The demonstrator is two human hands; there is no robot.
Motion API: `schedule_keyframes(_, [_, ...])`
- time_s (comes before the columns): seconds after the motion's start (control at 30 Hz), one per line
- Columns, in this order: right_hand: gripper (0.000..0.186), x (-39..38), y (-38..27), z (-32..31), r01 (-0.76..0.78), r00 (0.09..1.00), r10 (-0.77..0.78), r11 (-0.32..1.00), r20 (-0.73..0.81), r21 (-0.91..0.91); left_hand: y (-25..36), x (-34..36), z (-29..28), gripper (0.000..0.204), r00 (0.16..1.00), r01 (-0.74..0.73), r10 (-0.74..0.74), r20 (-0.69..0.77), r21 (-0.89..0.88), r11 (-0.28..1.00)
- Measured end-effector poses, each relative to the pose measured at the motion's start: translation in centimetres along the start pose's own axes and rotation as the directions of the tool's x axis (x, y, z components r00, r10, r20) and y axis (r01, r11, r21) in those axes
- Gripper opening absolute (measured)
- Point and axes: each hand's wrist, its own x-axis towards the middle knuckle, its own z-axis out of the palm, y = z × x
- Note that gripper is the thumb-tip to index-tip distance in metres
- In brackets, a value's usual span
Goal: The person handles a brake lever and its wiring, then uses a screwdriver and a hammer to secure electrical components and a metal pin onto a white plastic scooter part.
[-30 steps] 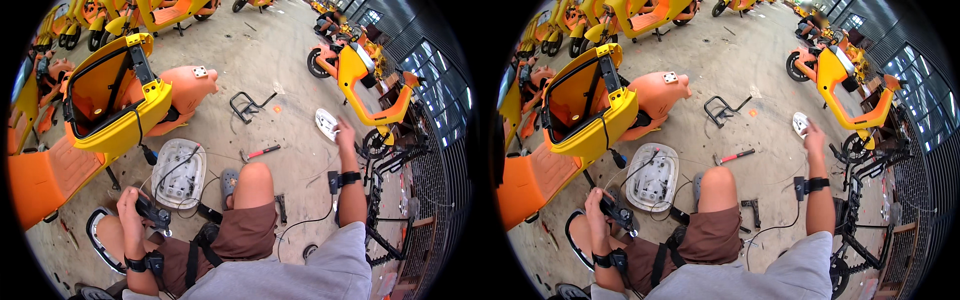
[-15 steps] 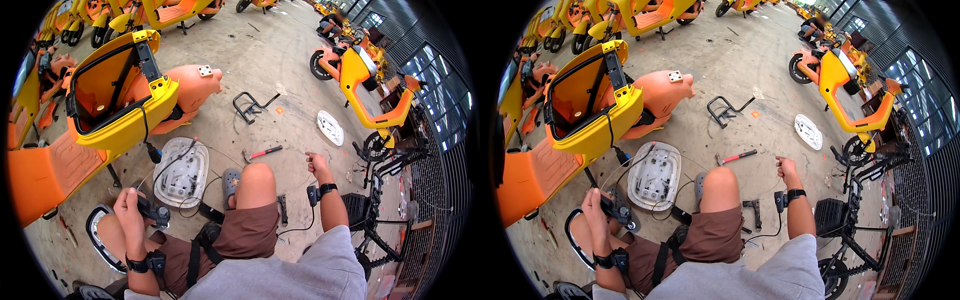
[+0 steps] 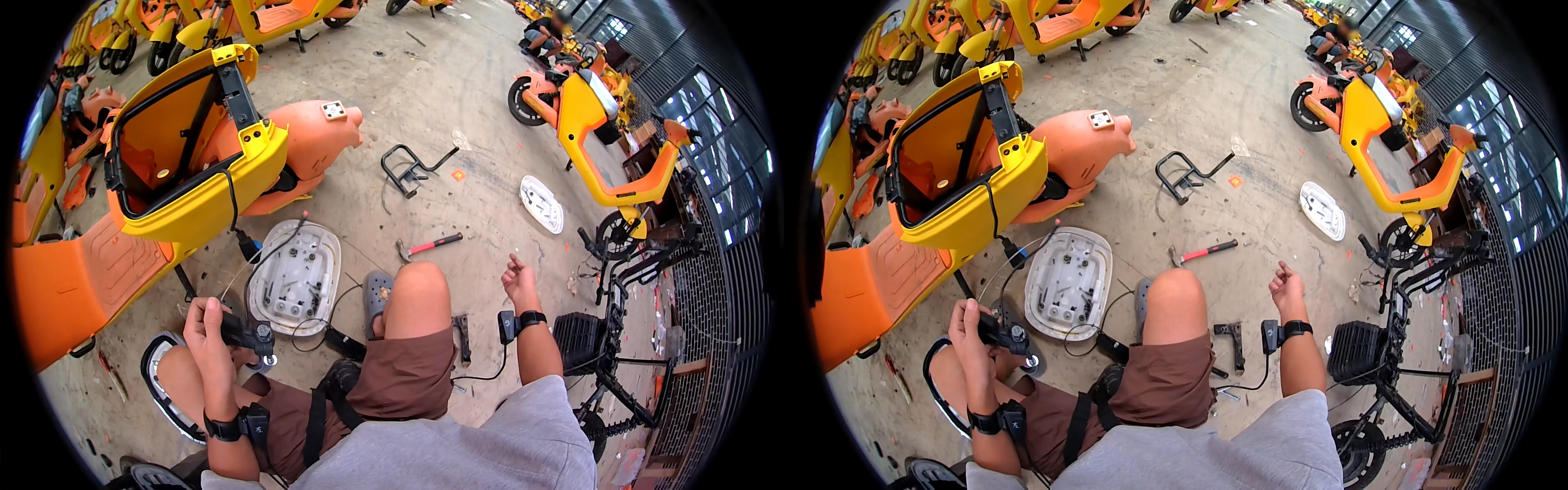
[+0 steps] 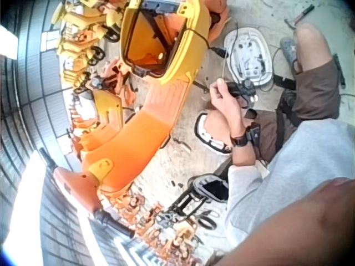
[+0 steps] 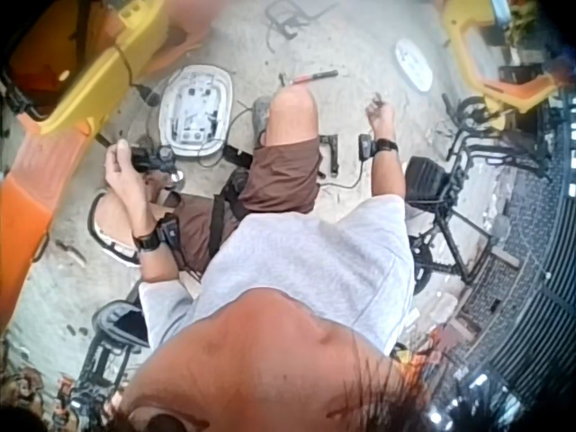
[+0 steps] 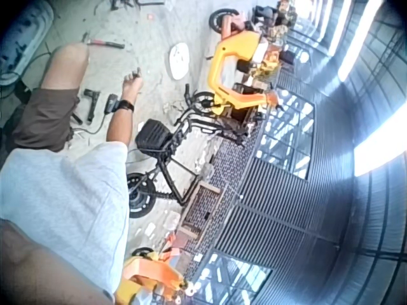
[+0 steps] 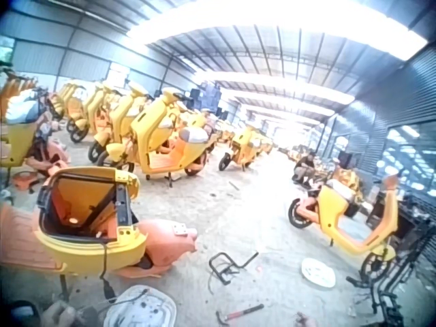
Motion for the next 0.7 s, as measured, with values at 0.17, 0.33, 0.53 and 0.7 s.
schedule_keyframes(0.17, [0.022,2.0,-0.8,-0.5,0.127,0.991,-0.098,0.897,-0.089,0.423,0.6,0.1,0.7,0.030,0.996,0.040,-0.043,-0.073,-0.046,0.998])
schedule_keyframes(0.33, [0.026,5.5,-5.3,-0.3,0.152,0.979,-0.203,0.758,0.007,0.634,2.1,0.7,1.0,0.030,0.984,0.003,-0.008,-0.176,-0.029,1.000])
schedule_keyframes(0.53, [0.023,8.2,-15.0,0.1,0.087,0.972,-0.210,0.735,0.104,0.673,6.1,2.4,-3.8,0.028,0.948,0.123,-0.188,-0.258,-0.249,0.961])
schedule_keyframes(0.7, [0.016,5.9,-17.2,-1.7,0.165,0.970,-0.240,0.768,0.039,0.619,6.2,2.7,-7.4,0.029,0.972,0.070,-0.157,-0.172,-0.427,0.902])
